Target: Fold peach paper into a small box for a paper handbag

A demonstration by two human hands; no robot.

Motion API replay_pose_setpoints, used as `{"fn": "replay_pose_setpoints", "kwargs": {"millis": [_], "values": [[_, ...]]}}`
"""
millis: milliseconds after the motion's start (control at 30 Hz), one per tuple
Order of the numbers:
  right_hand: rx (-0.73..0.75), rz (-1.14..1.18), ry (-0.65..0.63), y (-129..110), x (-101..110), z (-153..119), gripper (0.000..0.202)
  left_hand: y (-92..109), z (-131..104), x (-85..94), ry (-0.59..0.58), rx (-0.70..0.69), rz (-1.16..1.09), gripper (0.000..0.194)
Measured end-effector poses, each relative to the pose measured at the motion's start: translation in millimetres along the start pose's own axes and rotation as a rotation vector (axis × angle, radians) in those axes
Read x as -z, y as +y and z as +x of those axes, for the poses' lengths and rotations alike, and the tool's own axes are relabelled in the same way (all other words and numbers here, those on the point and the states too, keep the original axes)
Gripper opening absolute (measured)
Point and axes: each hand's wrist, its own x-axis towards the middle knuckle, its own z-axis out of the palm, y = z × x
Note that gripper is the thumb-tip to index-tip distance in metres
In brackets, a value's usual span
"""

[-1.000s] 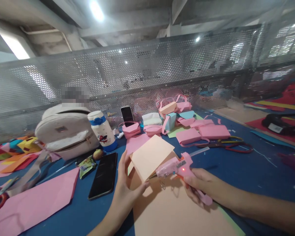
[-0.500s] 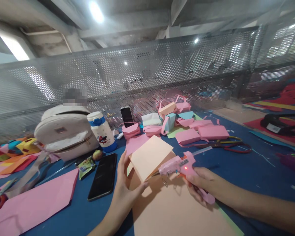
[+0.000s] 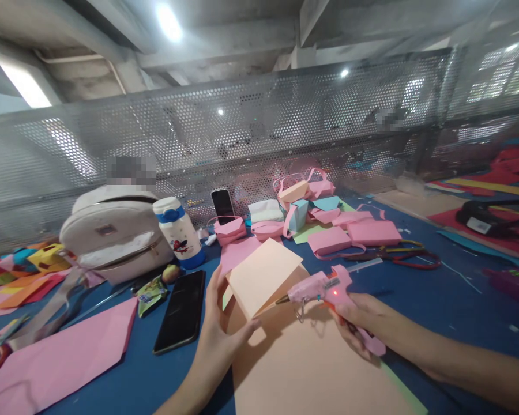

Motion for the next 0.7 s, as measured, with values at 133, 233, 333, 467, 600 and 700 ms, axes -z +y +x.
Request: {"fn": "replay_pose_setpoints", "kwargs": {"millis": [133, 233, 333, 467, 600, 700], "values": [[0.044, -0.011, -0.026, 4, 3, 1, 0.057, 0, 0, 0.1, 0.009, 0.015, -0.003, 0.099], [0.054, 0.000, -0.029, 7, 5, 2, 0.056, -2, 0, 1.3, 0.014, 0.011, -0.008, 0.099], [0.058, 0.002, -0.021, 9, 6, 2, 0.056, -3, 1, 1.9, 0.020, 0.003, -0.012, 0.100], [0.089, -0.014, -0.026, 14, 9, 4, 0.055, 2, 2, -1.9, 0.046, 0.020, -0.018, 0.099], [0.086, -0.018, -0.027, 15, 10, 4, 0.056, 9, 1, -6.9, 0.081, 0.029, -0.037, 0.097], [0.098, -0.017, -0.044, 11, 8, 3, 0.058, 7, 2, -5.8, 0.075, 0.024, -0.033, 0.098]]}}
